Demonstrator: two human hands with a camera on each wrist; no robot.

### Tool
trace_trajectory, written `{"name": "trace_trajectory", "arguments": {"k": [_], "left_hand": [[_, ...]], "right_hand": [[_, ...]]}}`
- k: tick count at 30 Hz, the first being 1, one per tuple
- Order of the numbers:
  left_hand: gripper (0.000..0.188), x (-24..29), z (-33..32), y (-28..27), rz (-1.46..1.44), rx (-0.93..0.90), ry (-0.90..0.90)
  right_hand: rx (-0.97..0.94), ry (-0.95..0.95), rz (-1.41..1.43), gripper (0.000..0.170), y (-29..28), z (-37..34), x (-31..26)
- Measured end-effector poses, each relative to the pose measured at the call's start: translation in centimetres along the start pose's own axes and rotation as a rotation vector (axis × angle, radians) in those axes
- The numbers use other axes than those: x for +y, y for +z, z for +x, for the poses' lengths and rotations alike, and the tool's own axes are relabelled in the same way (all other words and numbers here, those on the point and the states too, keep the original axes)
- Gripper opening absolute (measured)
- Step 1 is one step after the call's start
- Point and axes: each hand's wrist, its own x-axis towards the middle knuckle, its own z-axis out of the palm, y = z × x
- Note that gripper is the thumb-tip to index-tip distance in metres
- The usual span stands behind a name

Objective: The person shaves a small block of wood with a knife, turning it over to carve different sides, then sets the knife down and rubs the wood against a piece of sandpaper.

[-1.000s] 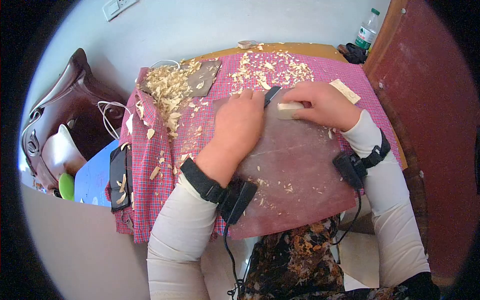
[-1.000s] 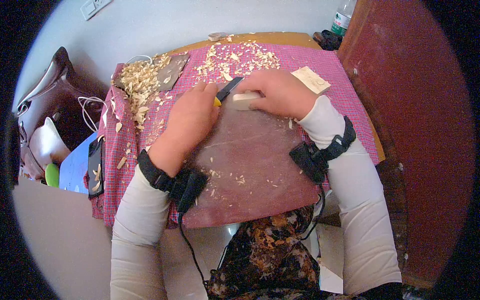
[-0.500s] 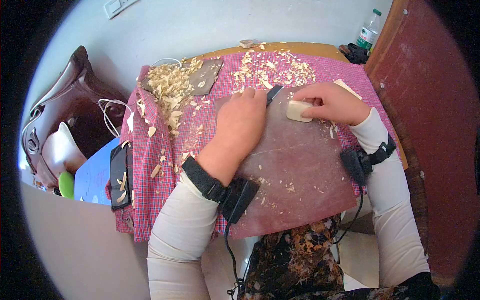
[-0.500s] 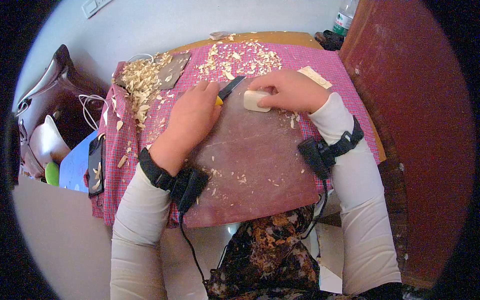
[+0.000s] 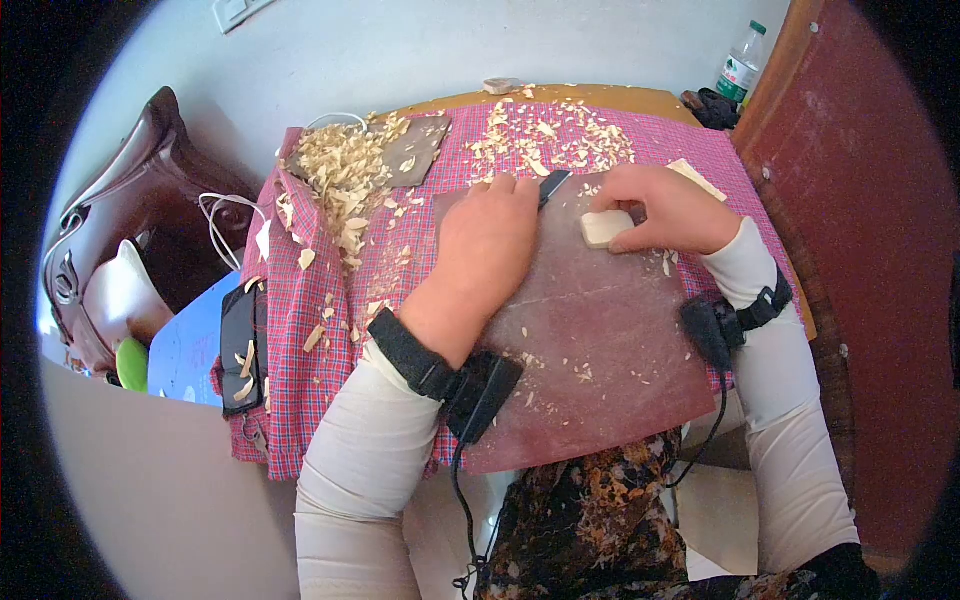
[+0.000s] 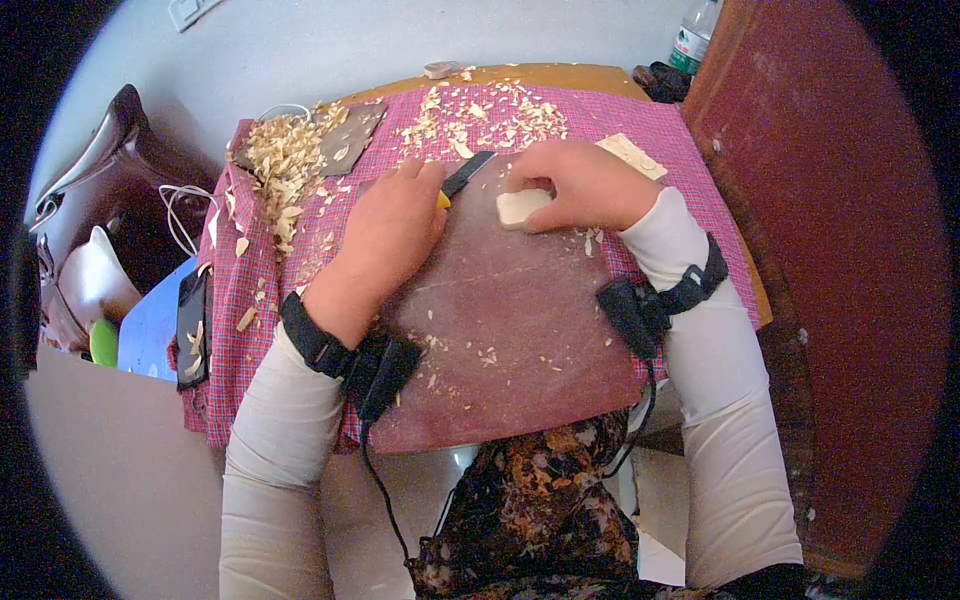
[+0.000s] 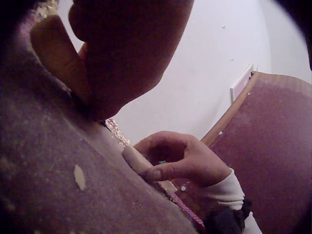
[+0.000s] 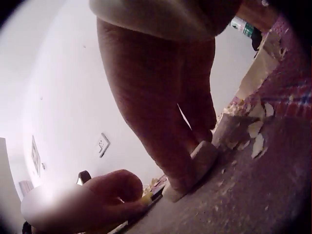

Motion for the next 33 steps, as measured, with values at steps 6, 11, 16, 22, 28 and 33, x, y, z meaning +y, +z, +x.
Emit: {"name": "trace_trajectory", "arguments": {"k": [6, 11, 16, 22, 28, 33], "left_hand": [[0.024, 0.2, 0.0, -0.1, 0.012, -0.022, -0.018], [0.023, 0.1, 0.0, -0.1, 0.008, -0.025, -0.01], [0.023, 0.1, 0.1, -0.1, 0.01, -0.012, -0.005], [0.023, -0.1, 0.0, 0.0, 0.004, -0.007, -0.004], [0.022, 0.1, 0.2, 0.1, 0.001, -0.023, -0.021], [0.022, 0.0, 0.2, -0.1, 0.008, -0.033, -0.01]], "right_hand": [[-0.009, 0.012, -0.05, 0.037, 0.5, 0.3, 0.0], [0.002, -0.082, -0.042, 0.033, 0.0, -0.1, -0.3], [-0.074, 0.002, -0.018, 0.031, 0.0, 0.0, -0.4], [-0.005, -0.13, 0.016, 0.032, 0.3, 0.2, -0.1], [-0.051, -0.092, 0.038, 0.035, 0.8, 0.3, -0.1], [0.064, 0.02, 0.004, 0.035, 0.3, 0.2, 0.6]]}}
